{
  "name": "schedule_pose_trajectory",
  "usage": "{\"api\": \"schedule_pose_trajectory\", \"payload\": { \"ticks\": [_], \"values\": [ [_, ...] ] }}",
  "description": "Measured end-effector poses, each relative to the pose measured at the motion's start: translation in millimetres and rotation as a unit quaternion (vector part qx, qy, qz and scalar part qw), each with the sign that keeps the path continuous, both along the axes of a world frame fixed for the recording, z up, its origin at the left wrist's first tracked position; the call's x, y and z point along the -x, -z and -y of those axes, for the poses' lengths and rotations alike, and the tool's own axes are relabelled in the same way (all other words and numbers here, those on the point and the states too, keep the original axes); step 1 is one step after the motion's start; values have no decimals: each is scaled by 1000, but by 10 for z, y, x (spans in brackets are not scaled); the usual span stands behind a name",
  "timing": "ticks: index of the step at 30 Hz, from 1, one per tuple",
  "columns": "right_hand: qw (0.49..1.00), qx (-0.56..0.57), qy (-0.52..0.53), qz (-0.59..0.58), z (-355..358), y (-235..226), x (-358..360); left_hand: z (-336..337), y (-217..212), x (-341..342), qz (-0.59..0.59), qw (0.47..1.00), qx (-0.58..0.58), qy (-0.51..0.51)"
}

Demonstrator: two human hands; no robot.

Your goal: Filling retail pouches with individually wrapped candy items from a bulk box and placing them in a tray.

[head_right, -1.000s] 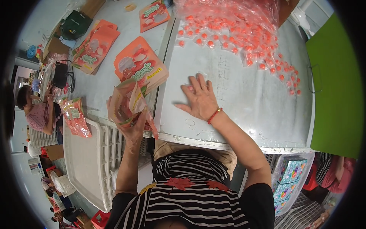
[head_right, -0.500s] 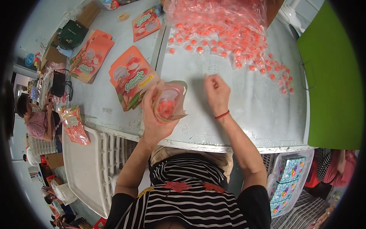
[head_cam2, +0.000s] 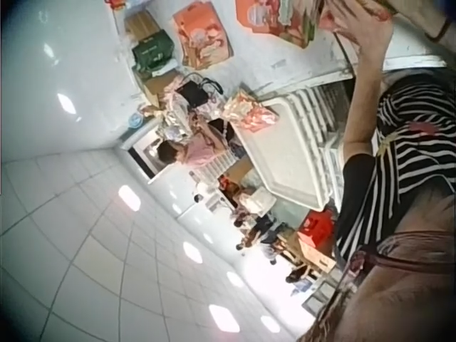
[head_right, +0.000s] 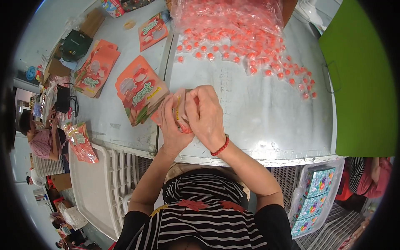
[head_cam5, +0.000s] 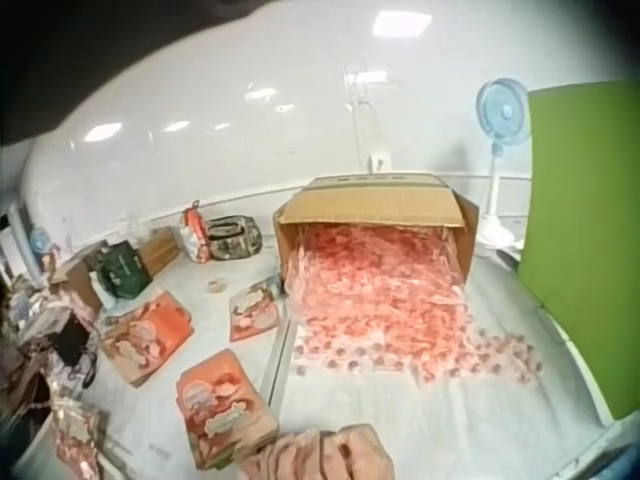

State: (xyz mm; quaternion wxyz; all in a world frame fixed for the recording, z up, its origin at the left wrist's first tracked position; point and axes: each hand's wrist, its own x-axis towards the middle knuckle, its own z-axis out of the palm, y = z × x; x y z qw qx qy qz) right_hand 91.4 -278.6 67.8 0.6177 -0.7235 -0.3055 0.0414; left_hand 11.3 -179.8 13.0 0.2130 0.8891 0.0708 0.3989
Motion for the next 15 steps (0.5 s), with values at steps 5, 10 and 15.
{"api": "schedule_pose_trajectory", "payload": {
  "ticks": [5,10,15],
  "values": [
    [958,78,-96,260,52,-132,212,-13,-17,2,-8,1000,-24,-8],
    [939,113,-8,325,77,-385,324,61,-145,-39,26,985,162,-51],
    [892,104,-169,405,211,-554,-89,41,-344,17,160,920,331,132]
  ]
}}
